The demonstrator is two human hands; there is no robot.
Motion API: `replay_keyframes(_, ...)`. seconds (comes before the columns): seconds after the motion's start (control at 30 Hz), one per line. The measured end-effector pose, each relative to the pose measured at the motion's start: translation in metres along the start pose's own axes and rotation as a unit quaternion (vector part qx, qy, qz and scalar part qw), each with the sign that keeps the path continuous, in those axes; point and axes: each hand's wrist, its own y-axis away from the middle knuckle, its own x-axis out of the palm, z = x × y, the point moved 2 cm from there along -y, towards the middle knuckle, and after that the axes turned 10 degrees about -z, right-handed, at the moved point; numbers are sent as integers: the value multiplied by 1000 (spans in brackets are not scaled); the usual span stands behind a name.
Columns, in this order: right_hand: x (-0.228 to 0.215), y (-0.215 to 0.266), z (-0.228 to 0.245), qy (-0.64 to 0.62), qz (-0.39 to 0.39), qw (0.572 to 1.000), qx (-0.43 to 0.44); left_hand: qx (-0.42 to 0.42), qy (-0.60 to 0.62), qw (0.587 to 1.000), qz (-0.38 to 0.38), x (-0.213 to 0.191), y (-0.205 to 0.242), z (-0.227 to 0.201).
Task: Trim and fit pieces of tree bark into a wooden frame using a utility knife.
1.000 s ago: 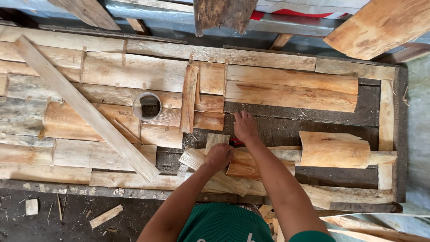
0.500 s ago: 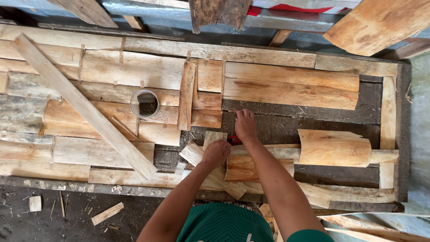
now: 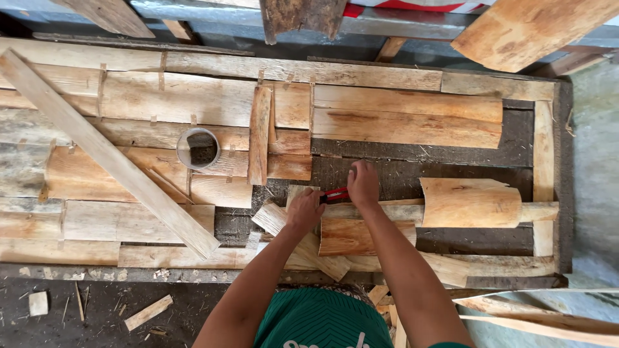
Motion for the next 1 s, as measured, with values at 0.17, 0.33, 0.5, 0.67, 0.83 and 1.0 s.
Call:
replay_keyframes(0.17,-25,32,4,-5,49,991,127,-9,-94,993,73,5,-13,-26)
replay_keyframes(0.33,-11,55,-4,-36,24,992,121,17,-149,988,44,43,-22,-13)
replay_keyframes(0.5,-16,64,5,-76,28,986,142,44,-209,972,95,32,-28,-28)
replay_keyframes(0.67,-19,69,5,-105,9,987,122,85,-258,955,115,41,-36,-28)
replay_keyframes(0.83,-30,73,8,-137,-7,985,105,92,-282,947,122,53,-42,-22)
replay_keyframes(1.0,-35,78,-2,-177,-7,973,147,-93,-128,978,138,41,-44,-26)
